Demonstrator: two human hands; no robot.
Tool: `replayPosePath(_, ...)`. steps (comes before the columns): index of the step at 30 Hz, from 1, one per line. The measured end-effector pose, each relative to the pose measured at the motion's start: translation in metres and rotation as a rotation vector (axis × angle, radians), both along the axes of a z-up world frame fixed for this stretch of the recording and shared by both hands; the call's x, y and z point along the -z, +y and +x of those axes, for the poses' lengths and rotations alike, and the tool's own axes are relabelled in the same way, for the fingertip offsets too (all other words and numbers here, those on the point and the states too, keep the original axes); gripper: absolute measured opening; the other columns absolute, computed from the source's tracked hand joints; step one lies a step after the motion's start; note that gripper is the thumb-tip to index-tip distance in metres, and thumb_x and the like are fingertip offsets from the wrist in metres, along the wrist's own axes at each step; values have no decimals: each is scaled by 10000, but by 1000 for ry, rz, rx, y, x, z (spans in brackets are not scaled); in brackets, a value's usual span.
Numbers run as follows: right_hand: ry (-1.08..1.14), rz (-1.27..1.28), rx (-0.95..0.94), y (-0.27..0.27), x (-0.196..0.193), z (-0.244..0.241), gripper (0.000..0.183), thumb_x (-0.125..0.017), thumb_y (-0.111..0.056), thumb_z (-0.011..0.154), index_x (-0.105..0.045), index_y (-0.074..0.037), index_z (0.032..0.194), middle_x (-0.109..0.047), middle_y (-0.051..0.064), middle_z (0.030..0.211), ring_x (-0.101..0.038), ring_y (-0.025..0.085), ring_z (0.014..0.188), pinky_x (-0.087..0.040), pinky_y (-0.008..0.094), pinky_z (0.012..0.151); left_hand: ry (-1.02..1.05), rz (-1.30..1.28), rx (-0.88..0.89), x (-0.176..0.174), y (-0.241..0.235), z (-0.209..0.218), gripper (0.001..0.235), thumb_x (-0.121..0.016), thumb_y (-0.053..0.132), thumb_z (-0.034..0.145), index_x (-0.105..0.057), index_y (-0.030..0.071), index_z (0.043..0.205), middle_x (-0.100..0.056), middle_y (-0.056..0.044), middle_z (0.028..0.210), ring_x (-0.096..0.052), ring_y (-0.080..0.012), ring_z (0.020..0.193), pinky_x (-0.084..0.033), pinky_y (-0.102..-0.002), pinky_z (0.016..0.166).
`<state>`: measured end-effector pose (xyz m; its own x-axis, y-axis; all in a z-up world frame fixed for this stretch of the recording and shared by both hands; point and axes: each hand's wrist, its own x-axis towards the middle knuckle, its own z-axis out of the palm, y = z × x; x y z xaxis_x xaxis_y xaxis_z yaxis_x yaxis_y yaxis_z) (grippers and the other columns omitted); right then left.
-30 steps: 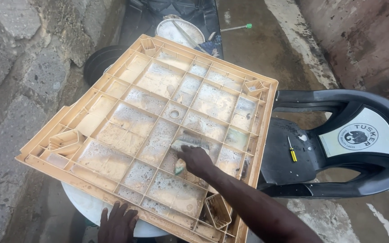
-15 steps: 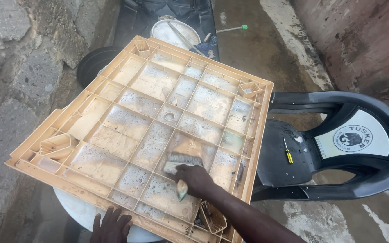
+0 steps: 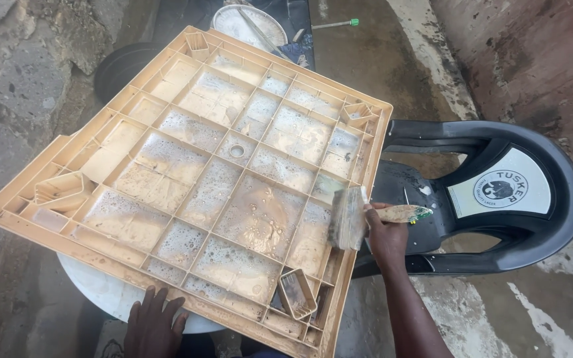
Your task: The person cleans the underside of a plastic table using a brush and soapy water, scrubbing between the structural ribs of the table surface.
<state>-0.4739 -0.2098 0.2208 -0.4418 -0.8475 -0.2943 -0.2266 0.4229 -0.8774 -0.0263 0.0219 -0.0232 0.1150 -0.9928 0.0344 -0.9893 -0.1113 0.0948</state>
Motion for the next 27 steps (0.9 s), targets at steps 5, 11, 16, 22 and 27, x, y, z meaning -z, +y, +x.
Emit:
replayPosePath(5,99,137,-60,-2,74,7,180,-713,-201,1013,-776,-95,1144,-819,126,1073,-794,279,964,-660,411,724,-43,-100,106,-6,-7,0,415,-679,626,833,-734,395,1173,-642,34,1453,-556,-276,1511,-517,-545,1144)
replayPosePath(11,-94,119,196,13,77,44,115,-716,-202,930,-735,-136,1022,-745,96,918,-705,210,708,-581,369,555,50,-12,134,-30,-23,3,296,-641,570,872,-769,358,1036,-714,115,1237,-604,-206,1372,-384,-552,1227)
replayPosePath(16,-104,70,173,6,94,43,148,-688,-147,955,-729,-104,1091,-769,117,1016,-741,242,879,-572,378,662,22,4,130,-48,-21,-3,249,-643,550,875,-760,369,1001,-711,132,1223,-591,-168,1372,-387,-529,1220)
replayPosePath(22,34,131,7,-4,82,22,105,-724,-221,954,-724,-146,1027,-785,86,1013,-751,246,895,-562,414,700,14,140,64,-17,-20,7,333,-596,656,867,-749,448,1077,-673,196,1327,-534,-134,1470,-334,-523,1290)
replayPosePath(27,110,175,-148,-8,59,22,141,-699,-249,927,-751,-159,1022,-761,57,941,-714,219,833,-534,408,722,-49,-6,83,-15,-17,5,290,-642,645,850,-767,447,1022,-710,181,1261,-597,-131,1420,-396,-505,1236)
